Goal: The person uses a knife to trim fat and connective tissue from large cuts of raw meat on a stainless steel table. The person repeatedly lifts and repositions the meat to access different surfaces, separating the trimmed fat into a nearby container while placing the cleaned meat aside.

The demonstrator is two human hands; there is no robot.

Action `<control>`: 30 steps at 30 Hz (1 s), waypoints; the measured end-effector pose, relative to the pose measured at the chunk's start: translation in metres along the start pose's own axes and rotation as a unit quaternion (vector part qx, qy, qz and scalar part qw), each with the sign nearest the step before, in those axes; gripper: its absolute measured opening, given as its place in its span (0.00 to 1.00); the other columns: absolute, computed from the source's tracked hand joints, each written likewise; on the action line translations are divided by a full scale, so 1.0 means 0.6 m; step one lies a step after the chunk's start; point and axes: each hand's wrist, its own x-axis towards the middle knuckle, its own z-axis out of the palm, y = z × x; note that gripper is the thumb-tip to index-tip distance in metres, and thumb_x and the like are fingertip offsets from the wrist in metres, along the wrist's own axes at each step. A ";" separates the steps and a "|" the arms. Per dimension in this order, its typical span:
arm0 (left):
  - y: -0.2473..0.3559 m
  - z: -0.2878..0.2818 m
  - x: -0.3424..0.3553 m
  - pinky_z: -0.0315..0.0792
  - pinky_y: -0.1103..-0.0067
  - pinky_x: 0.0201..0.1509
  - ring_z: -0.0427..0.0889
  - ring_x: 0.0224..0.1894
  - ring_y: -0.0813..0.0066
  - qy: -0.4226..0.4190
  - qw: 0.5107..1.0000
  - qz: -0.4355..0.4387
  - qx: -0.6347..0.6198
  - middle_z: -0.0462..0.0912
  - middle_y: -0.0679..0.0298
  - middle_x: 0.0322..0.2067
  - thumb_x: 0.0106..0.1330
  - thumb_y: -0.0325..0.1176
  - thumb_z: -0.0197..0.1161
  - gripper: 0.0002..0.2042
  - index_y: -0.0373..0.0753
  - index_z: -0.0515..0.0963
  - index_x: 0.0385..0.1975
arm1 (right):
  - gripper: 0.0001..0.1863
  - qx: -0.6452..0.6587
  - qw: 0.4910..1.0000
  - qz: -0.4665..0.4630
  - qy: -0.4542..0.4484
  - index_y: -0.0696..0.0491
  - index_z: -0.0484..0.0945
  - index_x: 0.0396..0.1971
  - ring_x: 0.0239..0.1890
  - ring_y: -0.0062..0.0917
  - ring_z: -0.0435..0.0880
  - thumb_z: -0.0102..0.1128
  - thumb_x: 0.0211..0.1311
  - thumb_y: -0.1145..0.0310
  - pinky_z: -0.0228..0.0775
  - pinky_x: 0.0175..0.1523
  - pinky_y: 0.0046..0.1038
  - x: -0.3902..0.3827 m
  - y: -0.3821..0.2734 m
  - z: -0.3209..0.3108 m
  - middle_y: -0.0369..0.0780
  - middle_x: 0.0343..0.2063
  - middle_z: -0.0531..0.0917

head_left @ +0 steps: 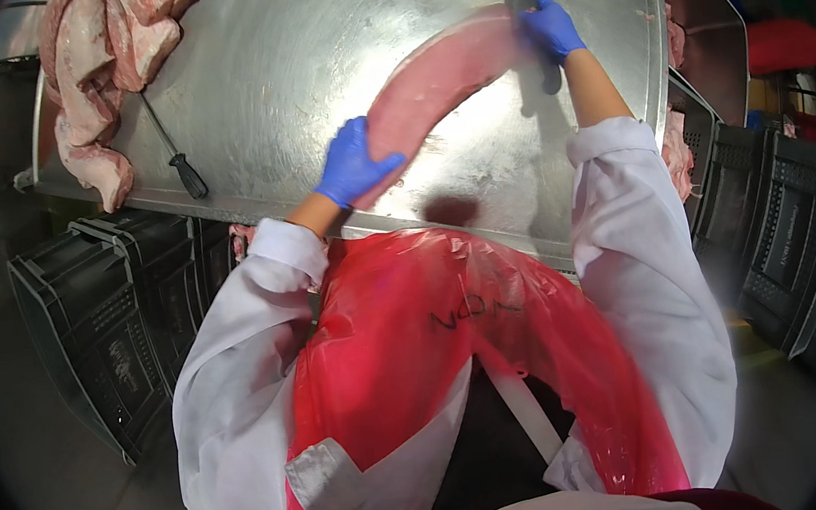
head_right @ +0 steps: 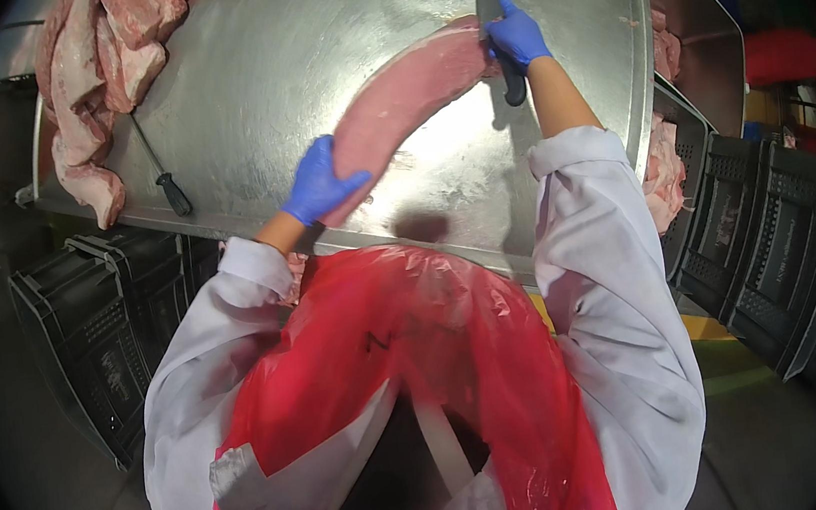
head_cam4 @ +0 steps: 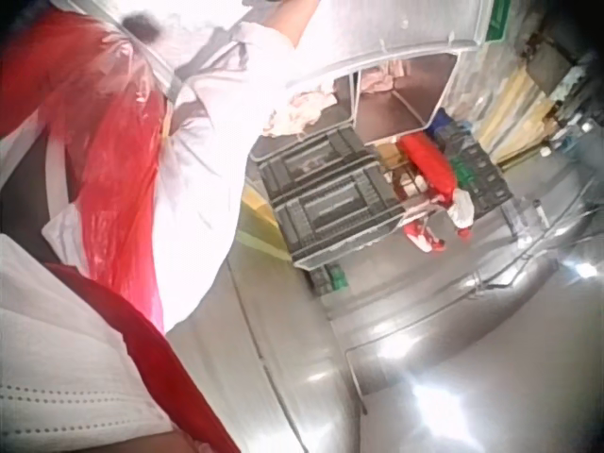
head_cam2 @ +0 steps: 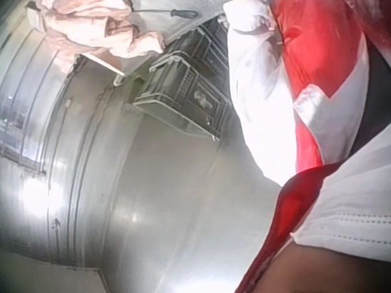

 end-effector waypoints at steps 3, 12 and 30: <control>0.035 0.060 -0.041 0.73 0.59 0.49 0.77 0.43 0.43 -0.038 0.997 0.063 -0.018 0.76 0.43 0.41 0.51 0.57 0.73 0.36 0.31 0.69 0.46 | 0.40 -0.040 0.999 0.023 -0.003 0.48 0.55 0.75 0.21 0.25 0.82 0.56 0.61 0.72 0.76 0.28 0.29 0.006 -0.021 -0.005 0.41 0.26 0.83; 0.059 0.005 0.221 0.74 0.61 0.56 0.81 0.50 0.48 -0.109 0.988 0.108 -0.036 0.82 0.47 0.46 0.70 0.50 0.57 0.25 0.37 0.72 0.57 | 0.41 0.160 0.977 0.115 0.082 0.51 0.50 0.75 0.17 0.23 0.76 0.53 0.62 0.79 0.70 0.21 0.27 -0.080 -0.016 -0.006 0.39 0.21 0.78; 0.166 0.061 0.541 0.73 0.78 0.43 0.76 0.35 0.80 -0.292 0.912 0.043 -0.284 0.79 0.65 0.32 0.61 0.30 0.61 0.08 0.37 0.78 0.39 | 0.43 0.215 0.953 0.152 0.149 0.46 0.47 0.77 0.22 0.21 0.78 0.55 0.64 0.76 0.72 0.23 0.24 -0.160 -0.001 0.020 0.40 0.30 0.80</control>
